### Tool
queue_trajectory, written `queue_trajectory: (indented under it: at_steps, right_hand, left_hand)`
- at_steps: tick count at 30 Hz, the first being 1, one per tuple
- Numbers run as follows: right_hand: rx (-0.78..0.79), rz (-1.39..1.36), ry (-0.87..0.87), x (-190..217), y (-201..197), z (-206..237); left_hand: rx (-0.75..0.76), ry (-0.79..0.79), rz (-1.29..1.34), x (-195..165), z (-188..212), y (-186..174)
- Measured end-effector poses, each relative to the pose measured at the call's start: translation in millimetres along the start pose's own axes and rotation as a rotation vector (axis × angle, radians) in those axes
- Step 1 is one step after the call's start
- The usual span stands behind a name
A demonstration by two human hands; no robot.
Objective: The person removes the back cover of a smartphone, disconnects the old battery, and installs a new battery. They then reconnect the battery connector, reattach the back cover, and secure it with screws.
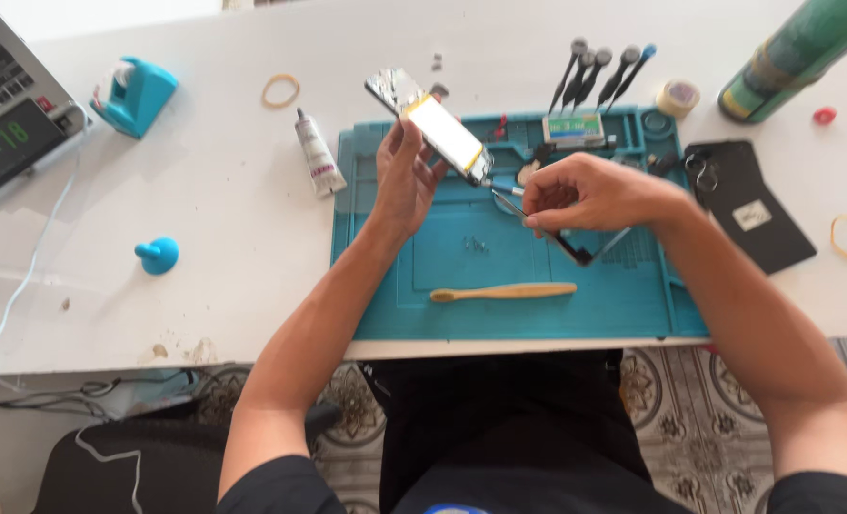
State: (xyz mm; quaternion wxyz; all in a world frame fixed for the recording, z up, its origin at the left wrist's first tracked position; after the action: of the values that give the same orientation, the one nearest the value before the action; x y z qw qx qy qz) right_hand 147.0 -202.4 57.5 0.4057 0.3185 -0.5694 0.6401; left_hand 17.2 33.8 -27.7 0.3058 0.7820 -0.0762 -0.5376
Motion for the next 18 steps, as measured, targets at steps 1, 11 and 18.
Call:
queue_trajectory:
  at_steps: [1, 11, 18]
  right_hand:
    - [-0.042, -0.075, -0.057, -2.2, -2.3, -2.4]
    - [-0.567, 0.181, -0.415, -1.8, 24.6, -6.5]
    - [-0.643, 0.305, -0.472, 12.8, 28.5, -7.1]
  left_hand:
    - [-0.001, 0.001, -0.001, 0.6, -2.9, 0.3]
    - [-0.066, 0.055, -0.134, 9.5, 9.9, 12.7]
    - [0.001, 0.107, -0.093, 12.6, 8.0, 19.4]
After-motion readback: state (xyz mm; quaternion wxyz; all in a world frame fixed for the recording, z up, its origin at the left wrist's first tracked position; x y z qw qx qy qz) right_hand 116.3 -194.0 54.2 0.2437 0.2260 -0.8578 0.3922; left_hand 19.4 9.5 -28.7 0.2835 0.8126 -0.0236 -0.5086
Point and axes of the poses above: each hand's wrist, its own z-axis away from the middle knuckle, its own y-axis out of the palm, x = y × z, the point moved 1 cm from there along -z, towards the middle knuckle, and after that the axes turned 2 degrees about x, right-handed, at the moved point
